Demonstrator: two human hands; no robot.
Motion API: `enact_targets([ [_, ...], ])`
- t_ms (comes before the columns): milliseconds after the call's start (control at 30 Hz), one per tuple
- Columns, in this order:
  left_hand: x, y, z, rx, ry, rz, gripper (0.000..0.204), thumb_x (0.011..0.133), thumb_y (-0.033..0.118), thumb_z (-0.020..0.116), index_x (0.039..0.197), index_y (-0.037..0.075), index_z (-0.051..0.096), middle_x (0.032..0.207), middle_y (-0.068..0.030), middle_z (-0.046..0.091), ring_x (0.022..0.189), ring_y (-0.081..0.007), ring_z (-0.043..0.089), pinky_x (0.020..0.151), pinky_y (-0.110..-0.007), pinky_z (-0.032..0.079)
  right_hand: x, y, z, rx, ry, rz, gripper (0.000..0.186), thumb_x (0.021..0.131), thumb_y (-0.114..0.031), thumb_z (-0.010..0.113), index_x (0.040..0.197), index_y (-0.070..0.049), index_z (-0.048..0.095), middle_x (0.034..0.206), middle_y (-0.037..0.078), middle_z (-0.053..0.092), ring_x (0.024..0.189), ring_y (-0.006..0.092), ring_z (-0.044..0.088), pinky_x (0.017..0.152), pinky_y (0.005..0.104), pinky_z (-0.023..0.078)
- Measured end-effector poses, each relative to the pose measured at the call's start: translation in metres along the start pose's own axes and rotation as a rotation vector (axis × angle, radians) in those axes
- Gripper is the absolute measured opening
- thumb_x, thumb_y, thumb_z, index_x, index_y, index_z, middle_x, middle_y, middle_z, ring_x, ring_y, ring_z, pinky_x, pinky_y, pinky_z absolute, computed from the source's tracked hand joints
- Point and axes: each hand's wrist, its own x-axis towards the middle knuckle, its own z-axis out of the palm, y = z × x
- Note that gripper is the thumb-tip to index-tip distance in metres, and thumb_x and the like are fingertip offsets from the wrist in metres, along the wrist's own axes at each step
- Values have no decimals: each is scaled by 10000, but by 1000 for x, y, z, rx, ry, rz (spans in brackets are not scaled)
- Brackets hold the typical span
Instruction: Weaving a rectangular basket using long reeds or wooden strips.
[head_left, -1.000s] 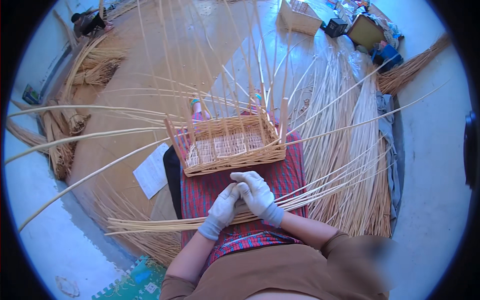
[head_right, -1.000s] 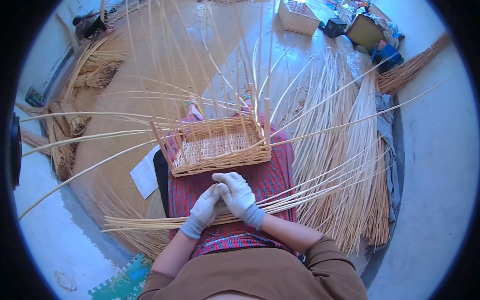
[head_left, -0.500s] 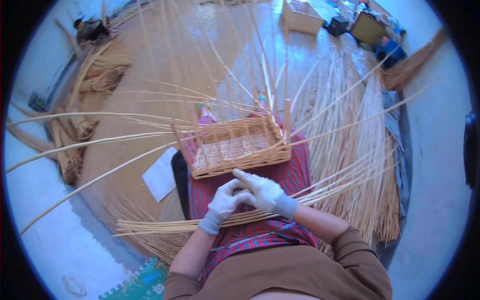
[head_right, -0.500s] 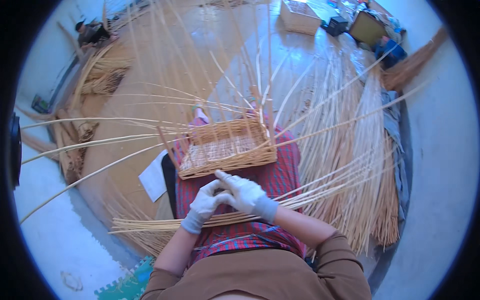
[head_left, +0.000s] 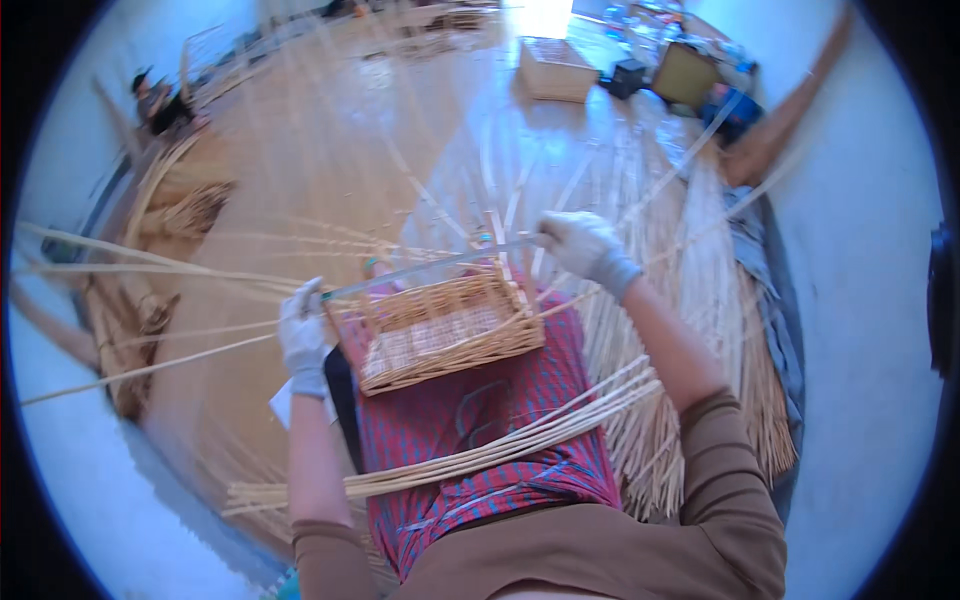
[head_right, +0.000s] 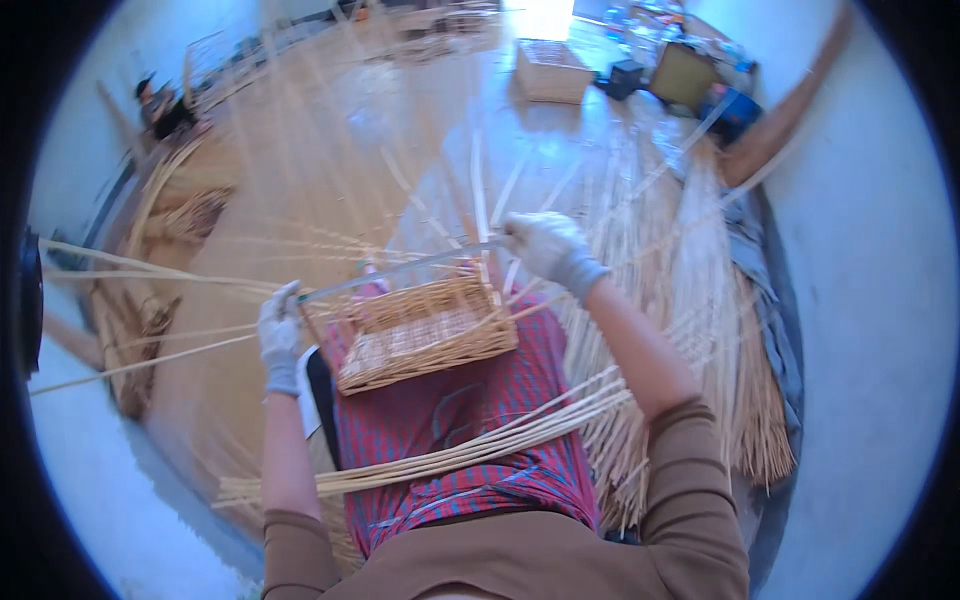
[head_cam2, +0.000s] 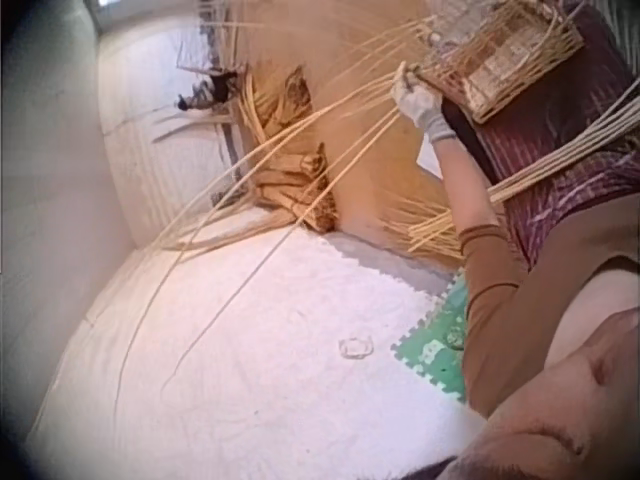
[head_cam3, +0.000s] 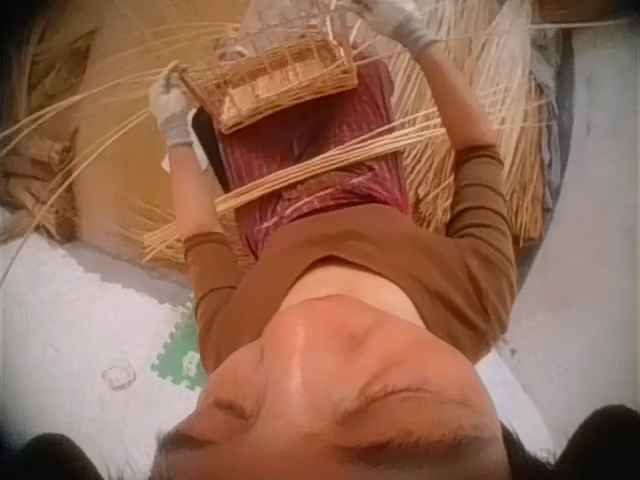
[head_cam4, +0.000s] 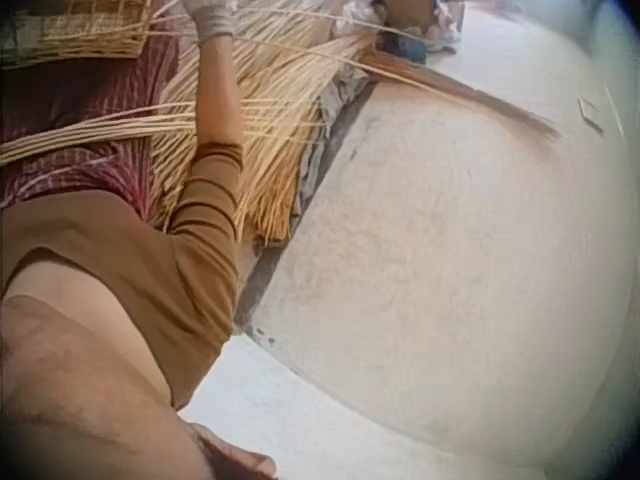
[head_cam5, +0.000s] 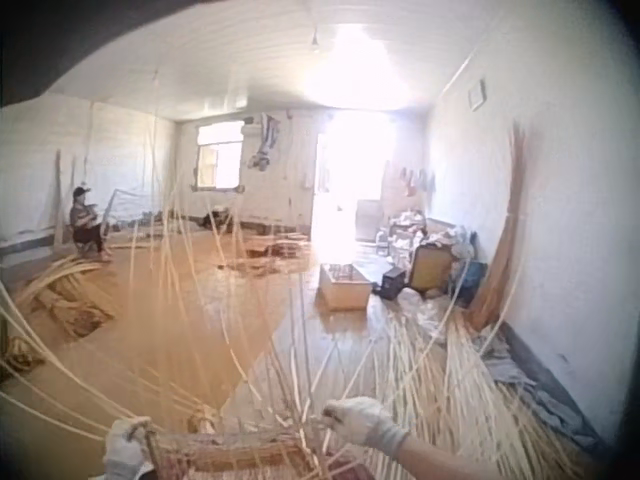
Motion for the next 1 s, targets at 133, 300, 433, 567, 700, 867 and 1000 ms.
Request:
enact_targets([
  [133,1,-3,-6,-177,-71,-128,233,1001,173,722,1218,110,778,1030,-16,745,896,-104,651,763,-275,549,-8,4,9,142,91,23,217,984,-285,652,1120,-145,748,888,143,739,885,354,726,804,469,567],
  [300,0,3,-16,-360,-125,-236,244,1001,165,726,1221,65,767,973,4,752,735,-40,632,610,-206,531,-5,7,12,153,74,-135,278,977,-148,644,1224,-207,756,1000,98,744,942,310,726,851,407,580],
  [433,-3,4,-13,-375,-107,-208,247,1005,156,717,1222,46,761,971,-9,759,698,-40,627,581,-193,526,-4,10,21,203,13,-76,324,959,-97,641,1227,-218,777,1038,73,740,958,287,723,867,371,582],
  [567,-4,6,-14,-357,-109,-207,242,1010,148,708,1222,42,760,992,-20,765,710,-40,630,588,-200,533,0,11,23,200,-37,-43,367,933,-67,633,1235,-219,777,1063,72,749,966,290,726,880,369,583],
  [700,-4,2,-16,-382,-127,-212,245,1005,148,716,1221,42,760,996,-19,765,719,-39,630,594,-202,535,2,10,18,182,-44,-93,354,929,-70,638,1222,-207,782,1064,87,758,973,299,727,881,378,582],
  [867,-1,-8,-13,-408,-115,-216,242,999,151,726,1210,39,765,993,-15,763,708,-43,618,604,-209,530,1,12,20,136,-90,-78,331,963,-142,612,1229,-259,772,1093,81,742,1027,306,704,919,403,561],
  [1000,-2,9,-15,-351,-97,-271,265,1001,157,726,1229,23,752,955,5,751,687,-30,597,599,-213,516,6,12,21,135,-120,-54,351,972,-171,609,1286,-262,736,1067,107,746,1008,317,712,915,414,566],
])
